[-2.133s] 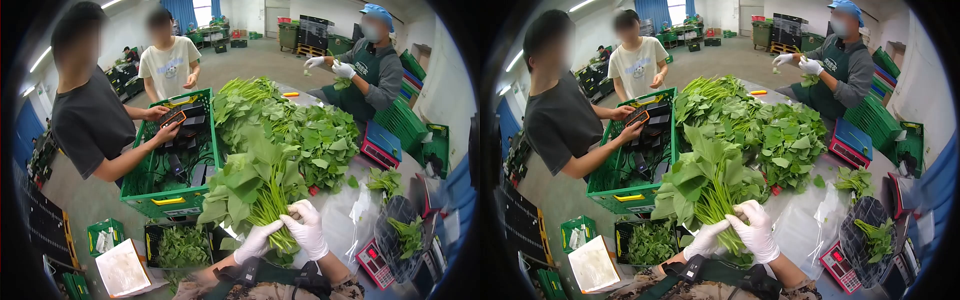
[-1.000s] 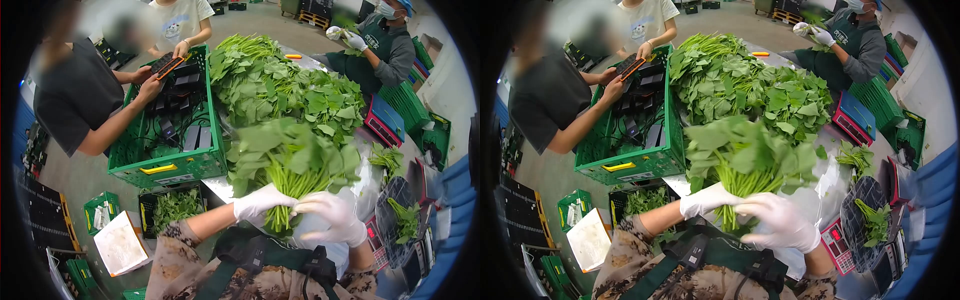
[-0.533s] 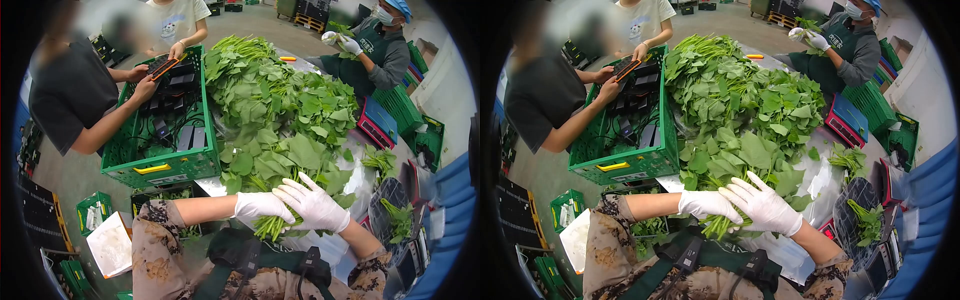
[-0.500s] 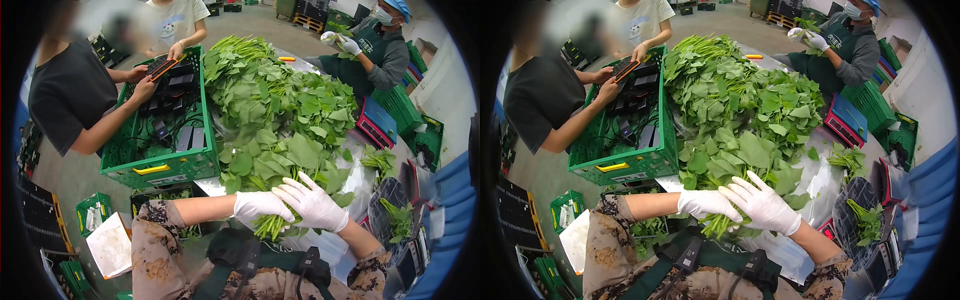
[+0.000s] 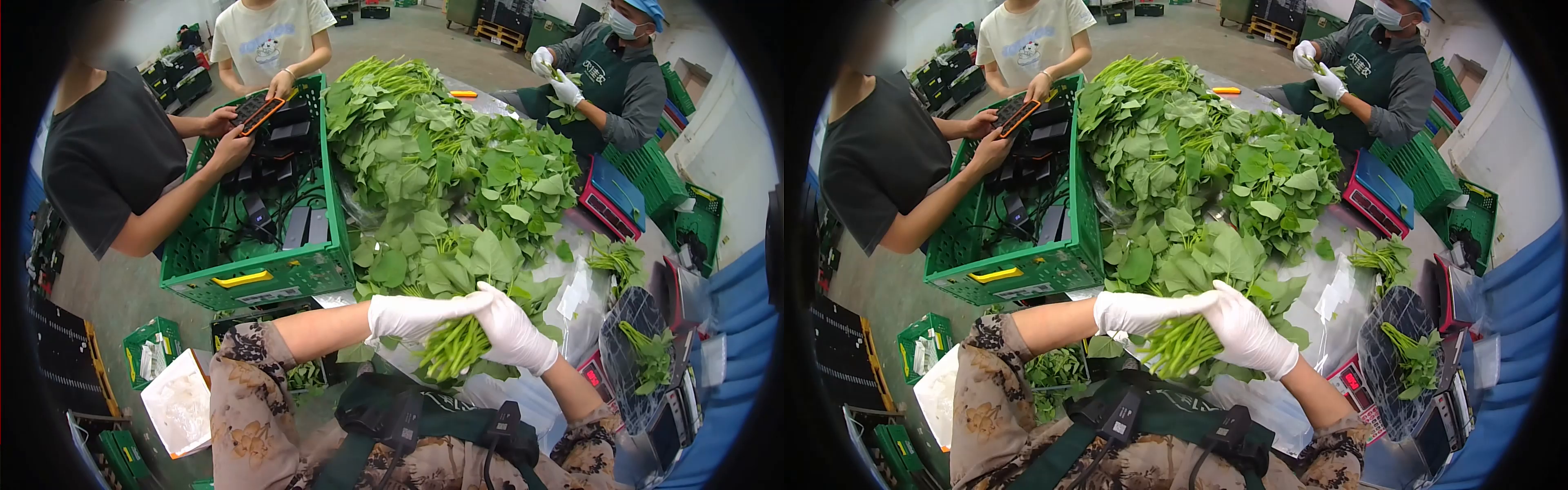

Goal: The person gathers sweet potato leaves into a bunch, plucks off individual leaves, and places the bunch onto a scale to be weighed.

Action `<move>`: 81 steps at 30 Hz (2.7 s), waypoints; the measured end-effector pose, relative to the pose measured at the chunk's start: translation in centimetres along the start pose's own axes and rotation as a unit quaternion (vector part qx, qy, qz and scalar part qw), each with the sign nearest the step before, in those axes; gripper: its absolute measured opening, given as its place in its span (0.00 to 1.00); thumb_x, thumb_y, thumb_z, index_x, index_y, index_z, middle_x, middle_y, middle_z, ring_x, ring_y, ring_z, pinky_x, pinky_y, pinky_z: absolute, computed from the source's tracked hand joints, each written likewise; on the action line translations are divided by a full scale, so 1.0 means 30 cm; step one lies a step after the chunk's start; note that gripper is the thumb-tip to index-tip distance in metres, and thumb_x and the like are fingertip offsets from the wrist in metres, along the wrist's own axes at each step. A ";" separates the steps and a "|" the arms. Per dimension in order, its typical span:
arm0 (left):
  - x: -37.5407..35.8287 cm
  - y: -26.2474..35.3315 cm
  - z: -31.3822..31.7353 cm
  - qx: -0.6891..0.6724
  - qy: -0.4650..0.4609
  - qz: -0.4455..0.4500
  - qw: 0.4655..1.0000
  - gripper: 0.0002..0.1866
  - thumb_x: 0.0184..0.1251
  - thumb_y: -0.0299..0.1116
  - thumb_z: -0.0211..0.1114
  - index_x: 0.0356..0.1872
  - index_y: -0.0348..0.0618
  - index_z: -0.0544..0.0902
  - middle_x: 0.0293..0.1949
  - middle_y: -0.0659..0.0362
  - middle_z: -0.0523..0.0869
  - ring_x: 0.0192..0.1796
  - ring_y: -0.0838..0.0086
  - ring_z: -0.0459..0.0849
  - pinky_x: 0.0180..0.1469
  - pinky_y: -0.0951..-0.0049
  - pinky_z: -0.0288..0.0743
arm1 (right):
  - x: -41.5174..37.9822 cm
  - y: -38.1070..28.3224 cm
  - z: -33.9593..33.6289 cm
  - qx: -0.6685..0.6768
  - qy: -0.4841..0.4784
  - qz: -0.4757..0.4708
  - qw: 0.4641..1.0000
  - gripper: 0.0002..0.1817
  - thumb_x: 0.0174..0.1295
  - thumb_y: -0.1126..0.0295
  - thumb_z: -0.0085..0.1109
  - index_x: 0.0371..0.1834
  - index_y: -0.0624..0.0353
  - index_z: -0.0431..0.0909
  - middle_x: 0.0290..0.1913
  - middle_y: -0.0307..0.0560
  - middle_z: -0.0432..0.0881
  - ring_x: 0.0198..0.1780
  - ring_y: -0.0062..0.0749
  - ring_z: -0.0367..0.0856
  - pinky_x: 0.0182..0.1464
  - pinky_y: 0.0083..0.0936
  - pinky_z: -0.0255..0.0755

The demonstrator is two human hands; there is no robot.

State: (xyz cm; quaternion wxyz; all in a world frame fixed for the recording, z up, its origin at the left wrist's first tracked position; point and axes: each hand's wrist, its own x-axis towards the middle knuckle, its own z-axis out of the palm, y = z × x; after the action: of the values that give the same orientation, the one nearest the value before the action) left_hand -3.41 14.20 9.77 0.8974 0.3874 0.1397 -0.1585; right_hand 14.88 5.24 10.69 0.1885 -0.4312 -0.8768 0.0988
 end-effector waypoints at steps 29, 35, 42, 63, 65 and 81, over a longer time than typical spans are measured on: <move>-0.038 0.017 0.074 0.668 0.396 0.364 0.513 0.27 0.54 0.40 0.69 0.57 0.50 0.76 0.59 0.50 0.74 0.64 0.56 0.69 0.65 0.62 0.62 | -0.169 -0.017 -0.007 0.267 0.280 0.185 0.903 0.38 0.47 0.72 0.66 0.65 0.62 0.62 0.58 0.50 0.74 0.59 0.37 0.72 0.62 0.32 0.65; -0.103 0.013 0.053 0.556 0.441 0.413 0.571 0.22 0.56 0.34 0.66 0.54 0.47 0.78 0.56 0.50 0.76 0.60 0.57 0.73 0.61 0.63 0.67 | -0.193 -0.044 -0.011 0.281 0.298 0.186 0.893 0.36 0.46 0.73 0.66 0.62 0.62 0.64 0.54 0.47 0.74 0.54 0.31 0.73 0.58 0.29 0.67; -0.054 0.044 0.297 0.630 0.329 0.504 0.491 0.13 0.48 0.33 0.72 0.36 0.45 0.81 0.37 0.60 0.82 0.43 0.67 0.81 0.44 0.69 0.73 | -0.216 -0.061 -0.016 0.299 0.317 0.157 0.886 0.35 0.46 0.74 0.65 0.61 0.62 0.65 0.50 0.45 0.75 0.53 0.31 0.73 0.57 0.30 0.67; 0.068 0.034 0.243 0.671 0.344 0.446 0.483 0.07 0.51 0.29 0.66 0.30 0.46 0.77 0.41 0.62 0.81 0.45 0.65 0.79 0.47 0.67 0.71 | -0.330 -0.141 0.033 0.375 0.372 0.216 0.821 0.28 0.49 0.80 0.61 0.57 0.64 0.67 0.56 0.56 0.74 0.59 0.39 0.74 0.61 0.33 0.69; 0.046 0.045 0.223 0.671 0.345 0.455 0.473 0.07 0.51 0.28 0.66 0.30 0.45 0.77 0.42 0.62 0.81 0.46 0.65 0.80 0.48 0.67 0.71 | -0.355 -0.125 0.079 0.312 0.354 0.250 0.846 0.28 0.50 0.79 0.62 0.58 0.65 0.67 0.56 0.54 0.75 0.58 0.36 0.75 0.60 0.32 0.70; -0.122 0.152 0.087 0.723 0.291 0.476 0.407 0.10 0.50 0.27 0.60 0.36 0.45 0.75 0.35 0.59 0.77 0.44 0.67 0.77 0.60 0.64 0.67 | -0.162 -0.219 0.075 0.418 0.287 0.288 0.812 0.31 0.53 0.77 0.58 0.63 0.65 0.62 0.53 0.48 0.76 0.55 0.34 0.74 0.61 0.31 0.66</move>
State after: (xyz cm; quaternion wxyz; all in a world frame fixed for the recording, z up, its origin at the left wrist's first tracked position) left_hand -4.61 15.88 15.83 0.1200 0.9193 0.0193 0.3742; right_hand 11.93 -2.64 9.65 0.5569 -0.5523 -0.4927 0.3769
